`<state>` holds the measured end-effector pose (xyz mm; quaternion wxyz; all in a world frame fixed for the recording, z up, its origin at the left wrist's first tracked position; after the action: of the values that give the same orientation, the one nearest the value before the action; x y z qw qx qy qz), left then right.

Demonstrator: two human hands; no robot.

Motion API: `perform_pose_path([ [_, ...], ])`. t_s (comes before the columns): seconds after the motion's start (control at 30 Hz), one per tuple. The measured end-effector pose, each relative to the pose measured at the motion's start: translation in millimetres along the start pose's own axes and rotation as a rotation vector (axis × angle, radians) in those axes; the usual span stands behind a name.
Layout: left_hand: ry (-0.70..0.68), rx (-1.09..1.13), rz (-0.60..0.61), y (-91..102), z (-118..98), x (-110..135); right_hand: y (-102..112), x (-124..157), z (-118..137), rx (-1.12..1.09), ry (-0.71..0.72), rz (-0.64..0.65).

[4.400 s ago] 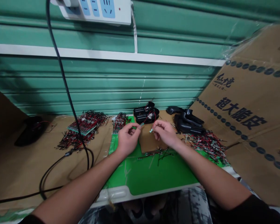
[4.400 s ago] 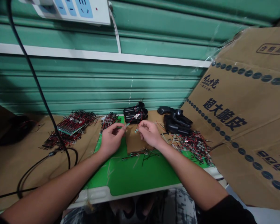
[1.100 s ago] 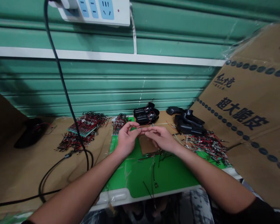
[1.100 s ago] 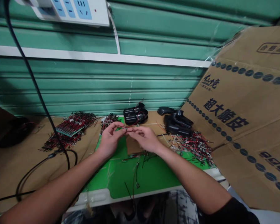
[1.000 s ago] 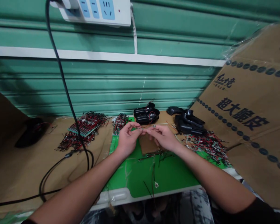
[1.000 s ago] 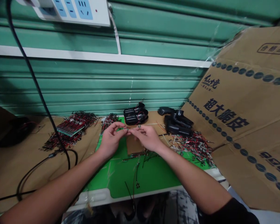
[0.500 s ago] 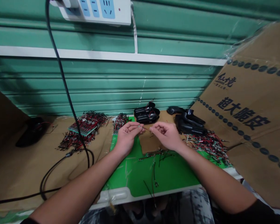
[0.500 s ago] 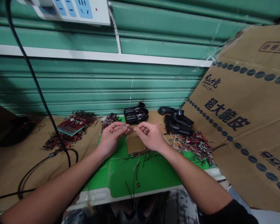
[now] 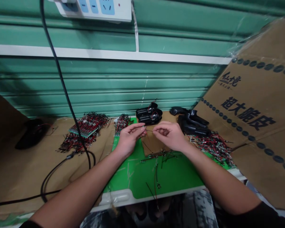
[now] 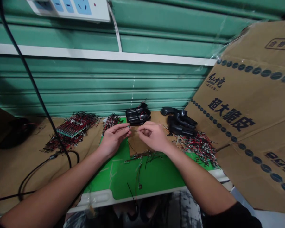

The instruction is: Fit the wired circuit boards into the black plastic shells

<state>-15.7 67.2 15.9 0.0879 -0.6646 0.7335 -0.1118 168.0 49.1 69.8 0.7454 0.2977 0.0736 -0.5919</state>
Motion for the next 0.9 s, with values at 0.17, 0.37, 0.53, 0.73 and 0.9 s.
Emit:
perform_pose_path([
  [0.17,0.023,-0.077,0.079,-4.9,1,3,15,-5,6,0.118,0.075,-0.087],
  [0.37,0.104,-0.027,0.166,-11.6,4,7,15,-3,11,0.165,0.177,-0.148],
  [0.53,0.182,0.152,-0.015,-2.6,7,2,8,5,17,0.288,0.371,-0.187],
  [0.73,0.221,0.191,-0.036,-3.0,9,2,-7,9,20,0.237,0.501,-0.067],
  [0.9,0.209,0.167,0.008,-6.2,7,5,-5,6,10,0.003,0.338,-0.153],
])
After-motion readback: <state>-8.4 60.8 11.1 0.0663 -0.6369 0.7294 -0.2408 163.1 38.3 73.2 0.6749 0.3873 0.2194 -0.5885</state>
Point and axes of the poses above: each hand's wrist, its own x-axis away from the middle knuckle, its own y-axis out of the back of the hand, z = x × y, the point moved 6 cm from there along -x, towards the middle knuckle, and after that the axes turned 11 degrees about -x, right-handed, at the moved point
